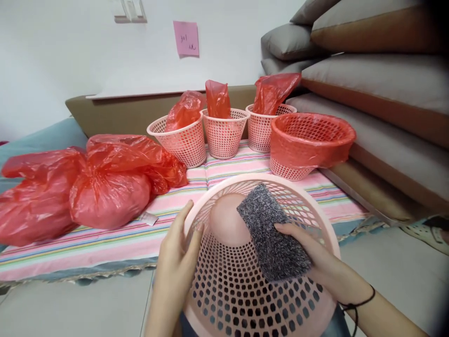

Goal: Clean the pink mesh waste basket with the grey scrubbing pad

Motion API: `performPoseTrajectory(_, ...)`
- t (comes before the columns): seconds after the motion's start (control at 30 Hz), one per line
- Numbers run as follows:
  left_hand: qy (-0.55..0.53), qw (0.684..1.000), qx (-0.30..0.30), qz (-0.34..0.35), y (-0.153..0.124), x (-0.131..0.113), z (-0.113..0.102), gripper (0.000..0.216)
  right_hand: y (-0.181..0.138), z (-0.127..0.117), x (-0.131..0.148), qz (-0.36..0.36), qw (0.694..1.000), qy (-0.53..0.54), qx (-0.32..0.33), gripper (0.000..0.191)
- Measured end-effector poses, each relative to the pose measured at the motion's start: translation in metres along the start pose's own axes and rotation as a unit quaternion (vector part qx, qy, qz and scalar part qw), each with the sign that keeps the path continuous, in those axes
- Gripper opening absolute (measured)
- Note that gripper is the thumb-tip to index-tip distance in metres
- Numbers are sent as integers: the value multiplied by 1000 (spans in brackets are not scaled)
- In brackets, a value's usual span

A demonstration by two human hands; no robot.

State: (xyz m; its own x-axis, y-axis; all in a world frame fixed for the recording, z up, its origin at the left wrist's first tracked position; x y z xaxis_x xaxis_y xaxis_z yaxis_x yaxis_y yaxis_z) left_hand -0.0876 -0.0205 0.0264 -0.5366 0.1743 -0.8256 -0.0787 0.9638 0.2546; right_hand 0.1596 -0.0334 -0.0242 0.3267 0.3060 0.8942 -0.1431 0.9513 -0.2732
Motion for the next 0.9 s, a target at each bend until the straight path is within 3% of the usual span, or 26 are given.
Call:
performPoseTrajectory(0.07,-27,999,33,-1,-10,-8,6,45,5,-2,-7,30,1000,-4,-10,35)
performPoseTrajectory(0.17,-13,997,71,31,-22,-26,13,53,21,7,-15,2,989,-131,74,52)
performPoseTrajectory(0.23,9,994,84,67,-26,-37,16,58,36,9,-22,-50,958,-259,111,55)
performPoseTrajectory(0.3,23,991,93,95,-24,-43,19,60,51,6,-27,-113,916,-377,76,59)
performPoseTrajectory(0.43,33,982,126,138,-17,-47,23,60,72,14,-26,-237,787,-569,-19,67)
performPoseTrajectory(0.53,34,977,137,158,-12,-46,23,56,87,33,-32,-269,655,-706,-10,67)
performPoseTrajectory(0.6,34,979,132,155,-8,-44,22,54,100,39,-40,-255,594,-763,4,63)
performPoseTrajectory(0.67,33,981,121,147,-4,-40,19,52,111,38,-48,-242,571,-784,9,61)
performPoseTrajectory(0.8,35,981,116,152,3,-34,17,52,122,37,-59,-247,563,-788,23,60)
performPoseTrajectory(0.9,31,982,107,153,8,-30,16,52,127,37,-67,-241,565,-788,42,48)
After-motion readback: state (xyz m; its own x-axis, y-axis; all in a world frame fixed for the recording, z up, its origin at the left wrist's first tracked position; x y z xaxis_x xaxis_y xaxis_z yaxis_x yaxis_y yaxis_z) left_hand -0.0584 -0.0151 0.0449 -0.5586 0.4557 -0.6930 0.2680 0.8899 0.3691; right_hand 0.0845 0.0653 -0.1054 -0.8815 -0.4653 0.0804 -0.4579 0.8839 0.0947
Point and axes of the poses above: each hand's wrist, its own y-axis towards the middle knuckle, its own z-axis out of the palm, x = y × z, the point moved 6 cm from there along y, towards the middle knuckle, and after that the axes turned 6 degrees about y, right-handed, at the moved point
